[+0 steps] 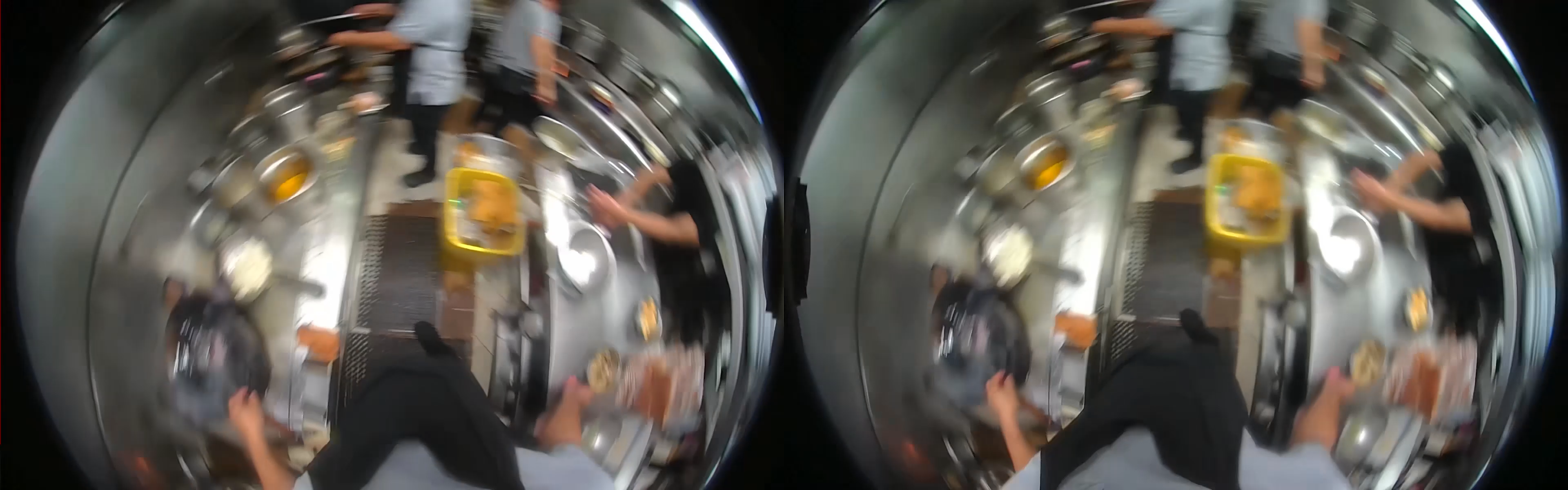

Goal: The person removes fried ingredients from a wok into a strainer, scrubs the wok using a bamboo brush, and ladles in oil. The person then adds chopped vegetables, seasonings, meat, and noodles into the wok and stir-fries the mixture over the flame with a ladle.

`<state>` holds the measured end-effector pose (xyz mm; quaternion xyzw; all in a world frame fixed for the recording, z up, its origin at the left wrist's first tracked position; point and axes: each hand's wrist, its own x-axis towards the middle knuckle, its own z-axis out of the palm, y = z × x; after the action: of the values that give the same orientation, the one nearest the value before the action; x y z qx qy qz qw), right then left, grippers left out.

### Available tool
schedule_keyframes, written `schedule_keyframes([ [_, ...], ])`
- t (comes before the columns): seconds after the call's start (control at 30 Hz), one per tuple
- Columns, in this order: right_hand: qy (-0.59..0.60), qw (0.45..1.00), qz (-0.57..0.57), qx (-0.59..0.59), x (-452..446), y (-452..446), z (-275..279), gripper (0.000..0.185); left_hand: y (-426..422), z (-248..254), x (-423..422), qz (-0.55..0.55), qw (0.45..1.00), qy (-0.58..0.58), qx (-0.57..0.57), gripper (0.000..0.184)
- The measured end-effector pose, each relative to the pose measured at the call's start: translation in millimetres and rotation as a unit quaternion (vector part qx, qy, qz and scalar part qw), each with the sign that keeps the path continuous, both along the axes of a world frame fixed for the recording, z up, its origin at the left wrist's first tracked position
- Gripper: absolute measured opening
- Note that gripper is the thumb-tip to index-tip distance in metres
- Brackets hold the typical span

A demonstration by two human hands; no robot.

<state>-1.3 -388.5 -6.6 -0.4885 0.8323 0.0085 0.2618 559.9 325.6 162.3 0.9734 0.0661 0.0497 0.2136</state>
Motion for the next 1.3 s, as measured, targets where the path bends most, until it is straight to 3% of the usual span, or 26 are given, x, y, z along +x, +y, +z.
schedule_keyframes([
  [0.03, 0.015, 0.999, 0.033, -0.037, -17, -14, -27, 0.047, -12, 12, -20, -0.017, 0.999, 0.023, 0.038, 0.039],
  [0.07, 0.022, 0.988, 0.080, -0.127, 21, -45, -18, 0.046, -29, 21, -62, 0.022, 0.995, 0.001, 0.096, 0.049],
  [0.1, 0.006, 0.978, 0.089, -0.189, 44, -43, -4, 0.045, -44, 41, -71, 0.064, 0.990, 0.110, 0.059, 0.062],
  [0.13, -0.019, 0.966, 0.112, -0.234, 73, -46, 5, 0.043, -51, 41, -80, 0.094, 0.986, 0.125, 0.058, 0.068],
  [0.2, -0.067, 0.940, 0.163, -0.291, 131, -38, 25, 0.041, -47, 34, -89, 0.161, 0.975, 0.146, -0.048, 0.069],
  [0.27, -0.103, 0.923, 0.204, -0.309, 166, -19, 38, 0.039, -9, 3, -98, 0.211, 0.965, 0.132, -0.083, 0.069],
  [0.33, -0.133, 0.915, 0.243, -0.295, 189, -4, 40, 0.037, 10, -1, -112, 0.251, 0.953, 0.119, -0.122, 0.068],
  [0.47, -0.187, 0.906, 0.327, -0.192, 231, 22, 32, 0.033, 8, 52, -160, 0.237, 0.961, 0.081, -0.119, 0.063],
  [0.57, -0.258, 0.874, 0.399, -0.099, 299, 27, 19, 0.031, 10, 74, -186, 0.224, 0.949, 0.074, -0.208, 0.057],
  [0.63, -0.291, 0.855, 0.424, -0.064, 368, 24, 4, 0.029, 8, 106, -175, 0.306, 0.851, 0.255, -0.341, 0.056],
  [0.67, -0.299, 0.849, 0.432, -0.054, 423, 31, 1, 0.028, 13, 96, -168, 0.320, 0.846, 0.247, -0.347, 0.056],
  [0.73, -0.520, 0.745, 0.417, -0.015, 523, 110, 69, 0.027, 33, 52, -145, 0.231, 0.951, 0.112, -0.171, 0.059],
  [0.8, -0.436, 0.697, 0.569, -0.014, 602, 131, 84, 0.026, 31, 28, -108, 0.272, 0.936, 0.020, -0.225, 0.059],
  [0.87, -0.506, 0.598, 0.620, 0.031, 678, 175, 111, 0.020, 24, 7, -73, 0.317, 0.926, 0.029, -0.206, 0.059],
  [0.93, -0.520, 0.529, 0.671, -0.001, 734, 238, 156, 0.018, 17, 3, -60, 0.357, 0.914, 0.034, -0.189, 0.059],
  [1.0, -0.514, 0.475, 0.714, 0.030, 793, 281, 164, 0.016, -3, -4, -68, 0.367, 0.883, 0.045, -0.288, 0.059],
  [1.07, -0.467, 0.420, 0.778, -0.004, 827, 342, 207, 0.013, -31, 38, -92, 0.366, 0.870, 0.032, -0.330, 0.059],
  [1.1, -0.505, 0.375, 0.777, 0.007, 836, 376, 226, 0.011, -44, 62, -105, 0.368, 0.865, 0.077, -0.332, 0.059],
  [1.13, -0.542, 0.330, 0.773, 0.019, 845, 411, 241, 0.012, -53, 73, -116, 0.369, 0.858, 0.122, -0.335, 0.058],
  [1.2, -0.469, 0.268, 0.840, -0.044, 862, 471, 253, 0.014, -79, 67, -145, 0.375, 0.881, 0.077, -0.279, 0.058],
  [1.23, -0.482, 0.193, 0.847, -0.113, 861, 505, 257, 0.012, -92, 66, -155, 0.372, 0.901, 0.037, -0.219, 0.058],
  [1.3, -0.461, 0.049, 0.864, -0.198, 852, 565, 258, 0.006, -113, 80, -165, 0.416, 0.879, 0.047, -0.228, 0.058],
])
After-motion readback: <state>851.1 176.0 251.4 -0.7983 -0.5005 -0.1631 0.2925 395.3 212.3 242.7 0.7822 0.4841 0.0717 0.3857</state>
